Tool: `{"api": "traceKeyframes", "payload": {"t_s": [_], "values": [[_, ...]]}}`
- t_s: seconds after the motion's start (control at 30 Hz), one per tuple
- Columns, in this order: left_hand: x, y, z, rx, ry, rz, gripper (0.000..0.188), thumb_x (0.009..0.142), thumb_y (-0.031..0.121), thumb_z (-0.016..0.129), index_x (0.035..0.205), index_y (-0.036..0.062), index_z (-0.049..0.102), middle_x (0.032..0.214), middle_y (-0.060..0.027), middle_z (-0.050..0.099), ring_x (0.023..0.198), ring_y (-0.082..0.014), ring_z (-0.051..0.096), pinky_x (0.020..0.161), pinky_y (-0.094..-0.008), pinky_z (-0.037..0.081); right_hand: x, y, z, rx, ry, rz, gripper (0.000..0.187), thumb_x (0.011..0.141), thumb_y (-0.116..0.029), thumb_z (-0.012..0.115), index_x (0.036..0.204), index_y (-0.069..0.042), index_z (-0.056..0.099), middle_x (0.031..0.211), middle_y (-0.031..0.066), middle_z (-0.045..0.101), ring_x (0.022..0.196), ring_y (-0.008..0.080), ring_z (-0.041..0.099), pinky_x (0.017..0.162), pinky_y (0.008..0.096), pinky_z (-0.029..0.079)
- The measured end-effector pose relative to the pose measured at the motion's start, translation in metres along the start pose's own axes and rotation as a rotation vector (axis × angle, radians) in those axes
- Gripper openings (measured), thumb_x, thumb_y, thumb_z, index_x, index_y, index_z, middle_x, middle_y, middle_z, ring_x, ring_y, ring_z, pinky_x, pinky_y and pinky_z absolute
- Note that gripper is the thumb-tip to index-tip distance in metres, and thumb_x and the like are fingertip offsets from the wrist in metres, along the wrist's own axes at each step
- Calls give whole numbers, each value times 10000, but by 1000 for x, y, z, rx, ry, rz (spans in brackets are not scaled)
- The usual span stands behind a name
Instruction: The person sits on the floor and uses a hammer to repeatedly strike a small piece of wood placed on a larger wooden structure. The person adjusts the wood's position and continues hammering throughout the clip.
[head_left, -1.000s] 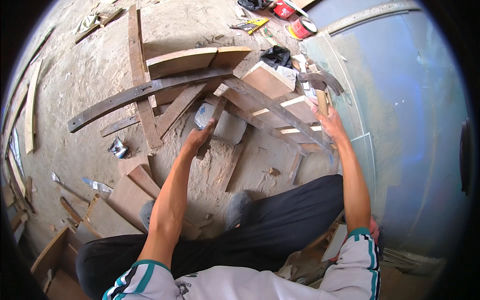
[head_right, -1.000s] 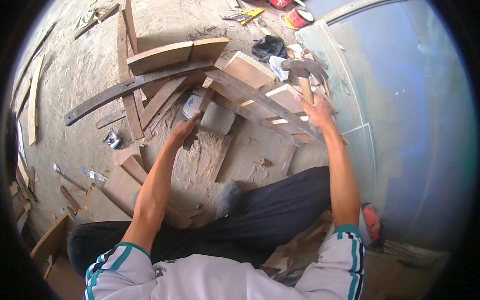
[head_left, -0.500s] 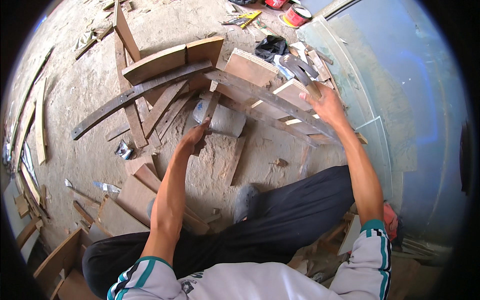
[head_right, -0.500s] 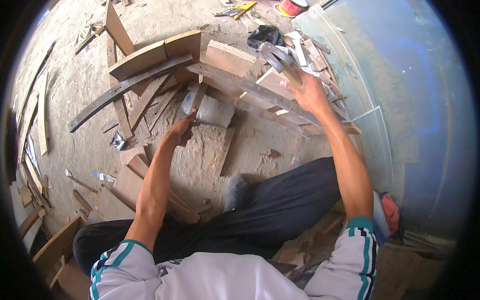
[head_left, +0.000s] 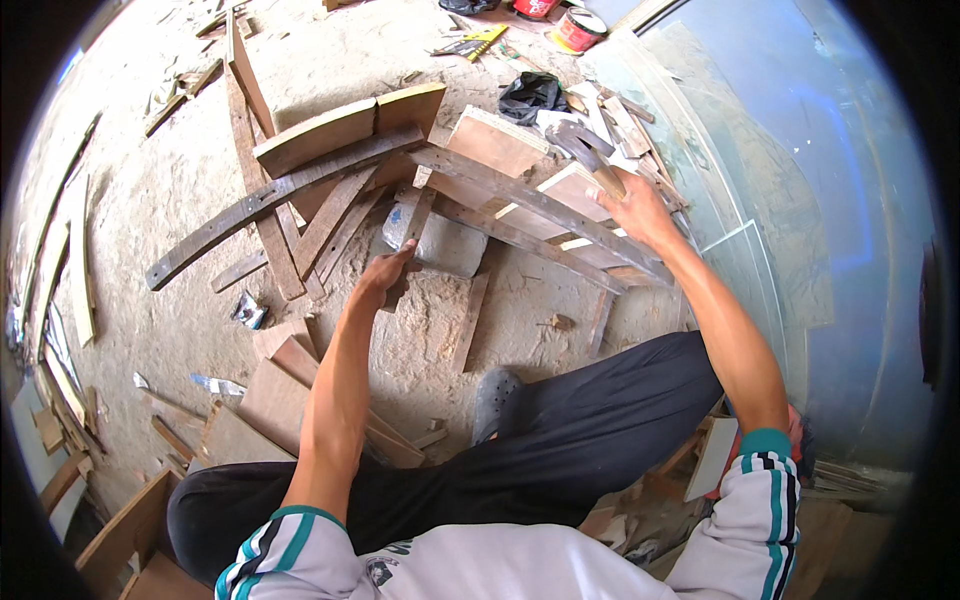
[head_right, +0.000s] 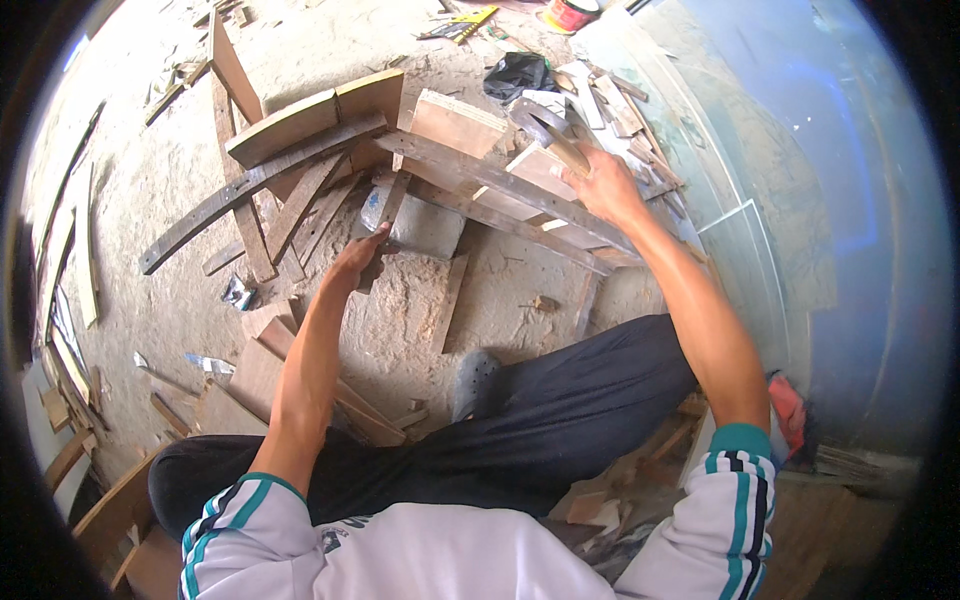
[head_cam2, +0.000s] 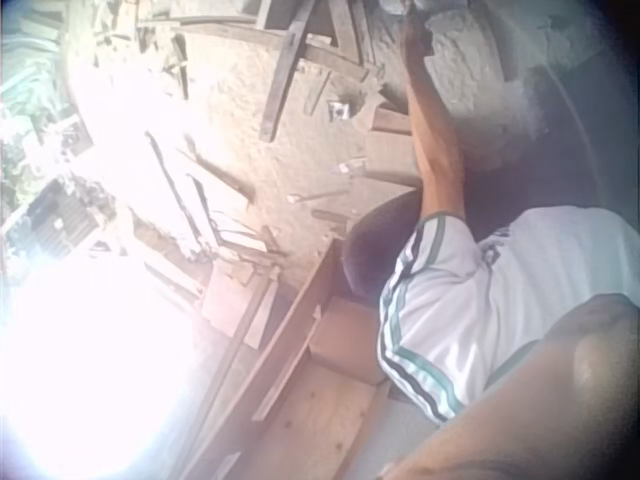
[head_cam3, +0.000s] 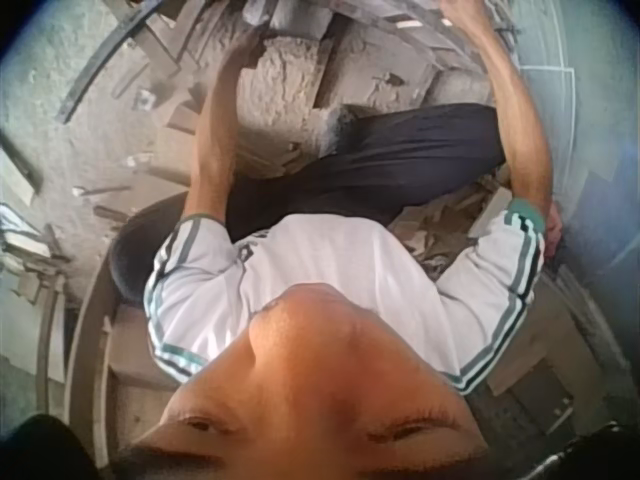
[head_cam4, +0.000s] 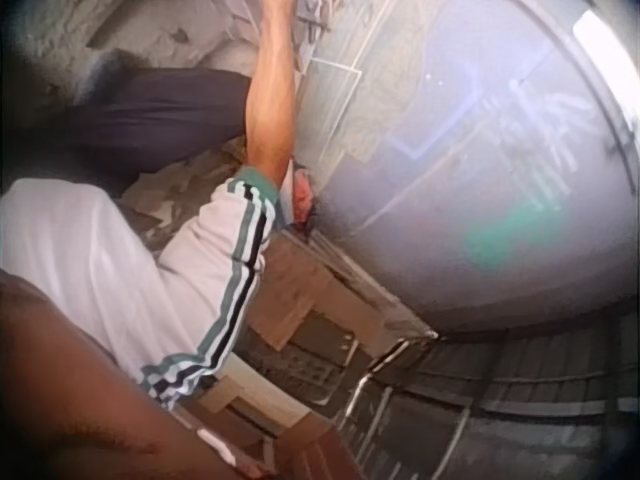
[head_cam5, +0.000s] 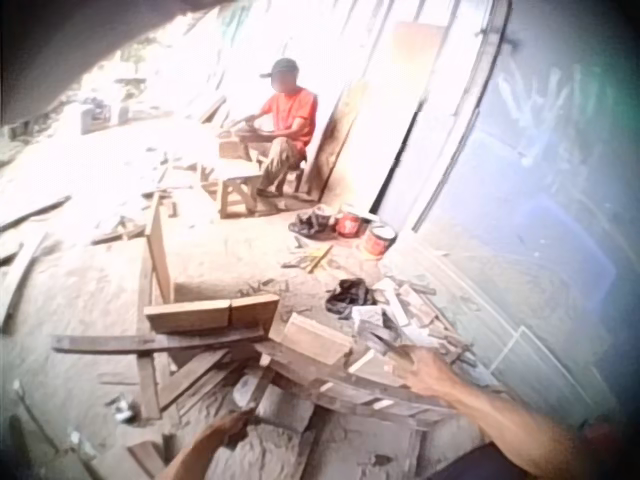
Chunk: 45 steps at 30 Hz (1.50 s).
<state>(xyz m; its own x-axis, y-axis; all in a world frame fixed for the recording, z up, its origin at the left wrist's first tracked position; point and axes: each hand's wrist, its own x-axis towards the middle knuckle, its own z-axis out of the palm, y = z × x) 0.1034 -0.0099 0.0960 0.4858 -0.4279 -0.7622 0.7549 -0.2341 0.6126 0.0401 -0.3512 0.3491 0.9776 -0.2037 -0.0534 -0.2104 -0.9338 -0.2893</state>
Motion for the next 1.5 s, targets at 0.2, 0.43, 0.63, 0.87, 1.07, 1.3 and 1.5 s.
{"api": "traceKeyframes", "payload": {"t_s": [0.2,0.43,0.63,0.87,1.07,1.3,1.5], "values": [[5,-1,-3,77,9,68,716,867,639,557,1031,-51,650,683,-53,561,459,-118,456,432,-284,376,-1,-12,1,164,140,19,414,881,-349,684,1147,-37,632,904,131,667,842,211,615,795,345,480],[-12,-12,2,180,30,145,870,848,738,455,1076,-94,566,823,-162,654,563,-208,636,444,-335,486,-41,-80,-25,412,252,226,433,915,-409,647,1019,10,612,677,40,579,633,161,568,595,321,470],[0,-33,-7,-22,59,169,673,873,673,513,808,6,564,633,-74,540,444,-145,495,383,-308,362,-51,-96,68,146,79,-200,509,861,-483,661,1194,-99,631,747,85,673,674,215,647,648,373,521],[-9,-33,14,-78,96,152,542,907,620,518,836,86,579,614,0,463,426,-96,391,378,-272,290,-66,-89,198,373,-148,230,472,859,-502,650,888,-31,678,698,155,654,684,295,657,635,406,489],[-9,-35,15,-87,108,145,590,903,637,499,779,62,539,612,-30,479,440,-121,419,391,-300,312,-55,-78,231,420,-40,255,530,861,-508,640,888,21,654,710,203,637,732,367,656,667,422,489],[-7,-32,13,-14,105,129,643,899,663,475,732,44,518,629,-57,500,446,-138,422,401,-324,328,-14,-63,238,368,-112,239,569,840,-547,645,782,19,638,631,163,587,627,289,592,609,419,467],[-9,-31,10,37,85,165,662,898,675,458,700,44,491,566,-45,459,445,-152,429,421,-338,344,-3,-66,224,342,-18,181,578,833,-534,656,878,42,670,721,227,646,723,383,657,669,434,494]]}}
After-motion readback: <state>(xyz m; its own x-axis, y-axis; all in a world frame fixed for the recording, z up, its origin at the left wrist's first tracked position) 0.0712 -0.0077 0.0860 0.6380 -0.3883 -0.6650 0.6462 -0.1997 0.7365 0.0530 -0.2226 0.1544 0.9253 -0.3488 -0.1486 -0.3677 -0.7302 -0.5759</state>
